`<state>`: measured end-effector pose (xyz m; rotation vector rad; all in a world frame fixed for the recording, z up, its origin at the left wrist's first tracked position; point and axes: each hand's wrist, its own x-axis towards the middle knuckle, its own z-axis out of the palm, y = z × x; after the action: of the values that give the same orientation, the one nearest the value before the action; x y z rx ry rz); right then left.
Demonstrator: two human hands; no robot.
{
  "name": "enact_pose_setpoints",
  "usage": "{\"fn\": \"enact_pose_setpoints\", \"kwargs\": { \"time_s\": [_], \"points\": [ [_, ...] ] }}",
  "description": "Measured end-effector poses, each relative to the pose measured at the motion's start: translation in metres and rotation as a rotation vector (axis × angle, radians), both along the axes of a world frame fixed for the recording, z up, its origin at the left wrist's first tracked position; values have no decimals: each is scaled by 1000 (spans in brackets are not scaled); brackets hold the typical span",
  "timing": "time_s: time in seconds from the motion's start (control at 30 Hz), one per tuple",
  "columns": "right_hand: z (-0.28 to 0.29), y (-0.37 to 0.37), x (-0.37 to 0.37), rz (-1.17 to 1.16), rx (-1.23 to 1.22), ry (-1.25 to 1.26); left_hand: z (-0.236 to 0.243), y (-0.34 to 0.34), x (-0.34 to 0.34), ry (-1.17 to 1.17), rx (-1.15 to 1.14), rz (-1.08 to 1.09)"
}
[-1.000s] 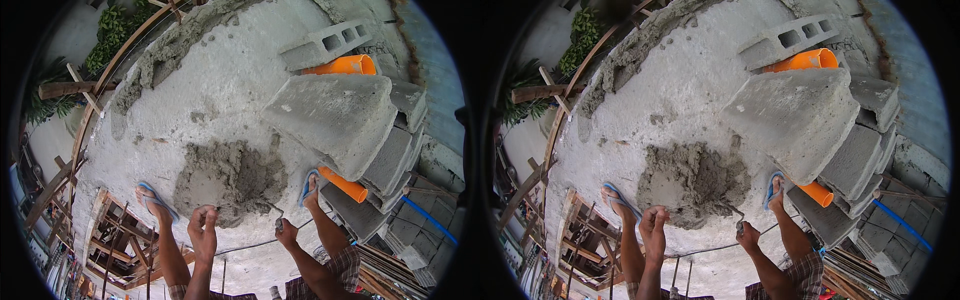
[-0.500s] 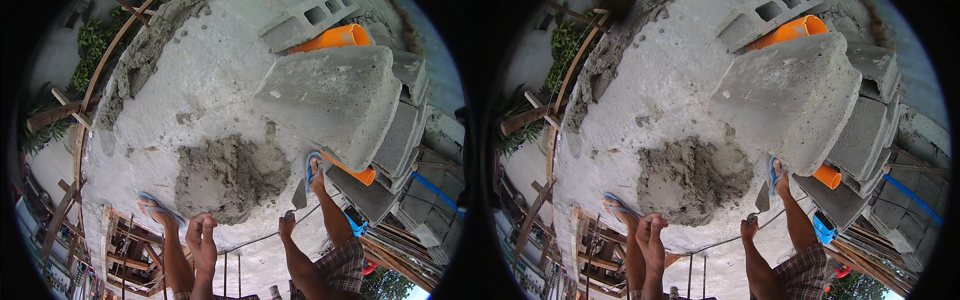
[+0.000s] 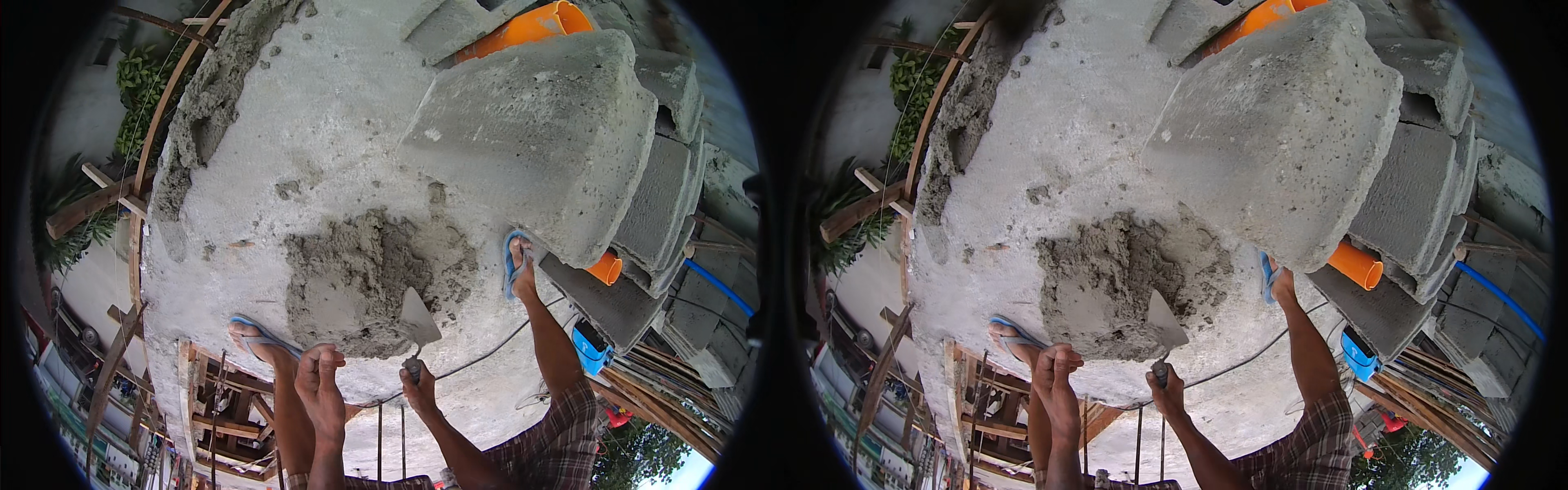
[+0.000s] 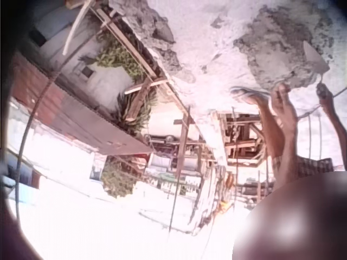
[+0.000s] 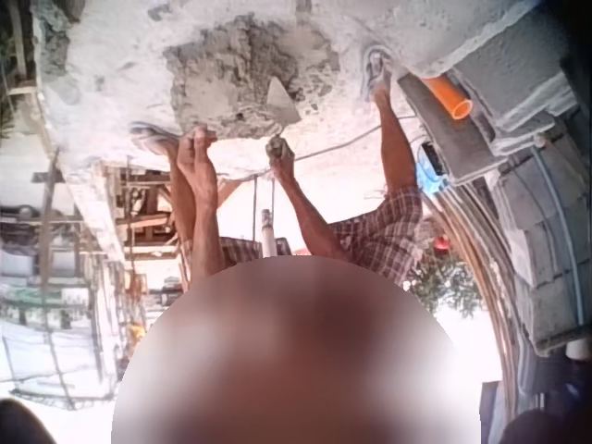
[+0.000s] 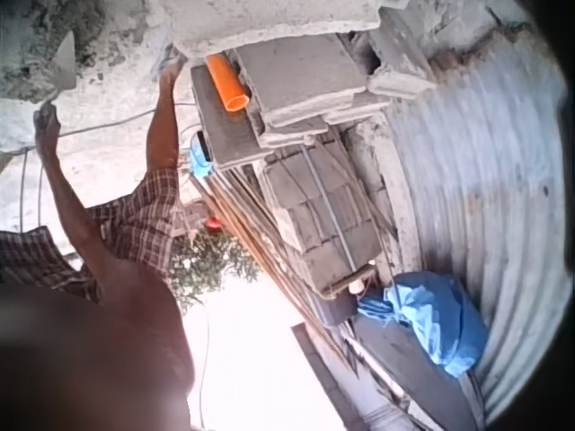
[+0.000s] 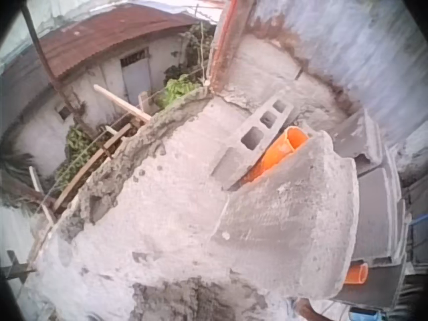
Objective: The person scoops wet cement with a trowel and spreads it along a concrete beam on a rooftop construction site. They repeatedly smooth the surface and adjust the cement placement while moving along the beam.
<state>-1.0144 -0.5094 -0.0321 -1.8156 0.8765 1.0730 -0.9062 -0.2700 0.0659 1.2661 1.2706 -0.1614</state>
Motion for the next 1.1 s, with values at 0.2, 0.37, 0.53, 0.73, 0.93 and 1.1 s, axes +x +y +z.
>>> {"fn": "enact_pose_setpoints", "kwargs": {
  "time_s": [0.2,0.37,0.53,0.73,0.93,1.1],
  "points": [
    [-14,-60,-22,285,-401,-56,3,2,2,1,-14,33],
    [-73,-85,-15,349,-344,-298,9,0,-3,30,-74,29],
    [-127,-37,9,290,-52,-131,10,6,-17,-20,-37,104],
    [-36,1,99,574,-21,-429,4,27,-45,-138,17,205],
    [26,125,197,947,40,-543,21,71,-60,-61,30,-9],
    [6,319,268,1469,205,-667,28,121,-77,-30,93,-90]
  ]
}}
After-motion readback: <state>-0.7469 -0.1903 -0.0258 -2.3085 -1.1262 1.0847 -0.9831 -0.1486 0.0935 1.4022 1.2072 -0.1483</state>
